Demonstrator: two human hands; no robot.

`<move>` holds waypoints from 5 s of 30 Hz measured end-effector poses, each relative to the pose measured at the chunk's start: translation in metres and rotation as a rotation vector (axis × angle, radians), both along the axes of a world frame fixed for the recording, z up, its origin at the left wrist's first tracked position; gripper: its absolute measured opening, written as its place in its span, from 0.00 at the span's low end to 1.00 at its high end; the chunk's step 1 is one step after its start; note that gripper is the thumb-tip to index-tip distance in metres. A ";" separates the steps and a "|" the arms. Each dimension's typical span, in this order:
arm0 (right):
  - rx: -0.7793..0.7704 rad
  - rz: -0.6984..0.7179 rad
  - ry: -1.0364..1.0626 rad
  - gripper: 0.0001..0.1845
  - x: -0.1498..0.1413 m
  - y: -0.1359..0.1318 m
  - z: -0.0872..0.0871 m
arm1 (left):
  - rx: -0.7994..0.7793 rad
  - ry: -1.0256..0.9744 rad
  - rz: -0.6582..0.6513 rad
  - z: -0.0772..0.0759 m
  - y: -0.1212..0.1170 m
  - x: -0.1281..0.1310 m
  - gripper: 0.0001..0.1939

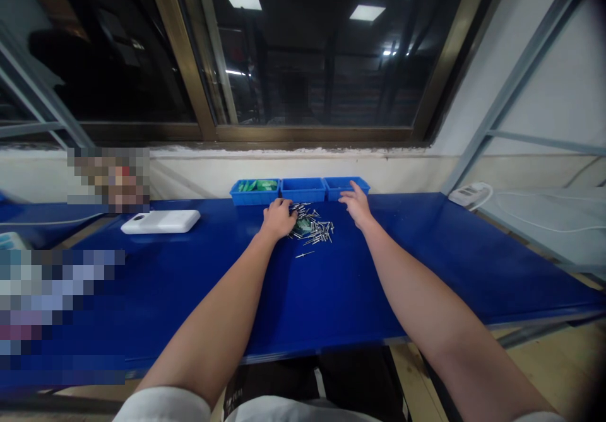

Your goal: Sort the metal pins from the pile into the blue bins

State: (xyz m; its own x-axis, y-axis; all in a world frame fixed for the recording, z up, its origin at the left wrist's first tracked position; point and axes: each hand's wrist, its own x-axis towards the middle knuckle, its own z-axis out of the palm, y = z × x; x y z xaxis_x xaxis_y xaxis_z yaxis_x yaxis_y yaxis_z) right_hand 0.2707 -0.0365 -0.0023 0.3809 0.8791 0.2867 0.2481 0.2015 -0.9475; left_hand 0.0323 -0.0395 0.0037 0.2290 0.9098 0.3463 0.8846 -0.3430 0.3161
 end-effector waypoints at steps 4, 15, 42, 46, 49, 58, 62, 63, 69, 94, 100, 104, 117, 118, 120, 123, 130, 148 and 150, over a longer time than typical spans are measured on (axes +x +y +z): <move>0.047 0.000 -0.278 0.23 -0.007 -0.001 -0.004 | -0.022 0.004 -0.038 -0.001 0.001 0.000 0.21; 0.036 0.328 -0.916 0.21 -0.039 -0.001 -0.008 | -0.016 0.107 -0.228 -0.006 0.000 0.008 0.22; 0.143 0.413 -0.824 0.12 -0.048 -0.020 0.011 | 0.176 0.005 -0.387 0.007 -0.010 0.015 0.11; 0.132 0.379 -0.763 0.15 -0.053 -0.026 0.015 | 0.200 -0.012 -0.369 0.010 -0.009 0.015 0.09; 0.145 0.372 -0.643 0.09 -0.053 -0.028 0.014 | 0.219 0.016 -0.337 0.011 -0.009 0.014 0.10; 0.116 0.294 -0.615 0.09 -0.050 -0.027 0.014 | 0.266 -0.064 -0.344 0.012 -0.013 0.014 0.11; 0.106 0.342 -0.490 0.07 -0.051 -0.025 0.012 | 0.308 -0.098 -0.360 0.014 -0.012 0.014 0.08; 0.110 0.366 -0.431 0.06 -0.051 -0.024 0.012 | 0.312 -0.095 -0.355 0.014 -0.012 0.014 0.08; 0.109 0.458 -0.190 0.09 -0.049 -0.023 0.012 | 0.307 -0.113 -0.309 0.013 -0.010 0.014 0.07; 0.060 0.062 -0.024 0.24 -0.010 -0.005 0.001 | 0.328 -0.200 -0.119 0.011 -0.007 -0.001 0.05; -0.009 0.092 0.043 0.28 -0.005 -0.005 0.003 | 0.331 -0.174 -0.123 0.008 -0.004 -0.004 0.10; -0.032 0.117 0.080 0.29 -0.001 -0.002 0.001 | 0.311 -0.164 -0.136 0.006 -0.003 -0.004 0.11; -0.033 0.082 -0.442 0.11 -0.016 -0.009 0.002 | 0.039 -0.014 -0.126 0.000 -0.003 0.000 0.27; -0.049 0.135 -0.500 0.09 -0.018 -0.011 0.003 | 0.010 0.012 -0.134 -0.001 -0.003 0.001 0.28; -0.082 0.233 -0.598 0.07 -0.022 -0.014 0.004 | -0.036 0.055 -0.158 -0.003 -0.003 0.003 0.30; -0.132 0.343 -0.673 0.03 -0.024 -0.014 0.003 | -0.072 0.100 -0.192 -0.009 -0.001 0.005 0.30; -0.136 0.319 -0.811 0.06 -0.025 -0.007 -0.003 | -0.038 0.130 -0.212 -0.011 0.000 0.007 0.29; 0.041 0.366 -0.895 0.15 -0.052 -0.021 0.012 | 0.199 -0.037 -0.480 0.009 -0.010 0.013 0.10; 0.040 0.346 -0.904 0.15 -0.054 -0.023 0.014 | 0.211 -0.030 -0.470 0.009 -0.010 0.013 0.11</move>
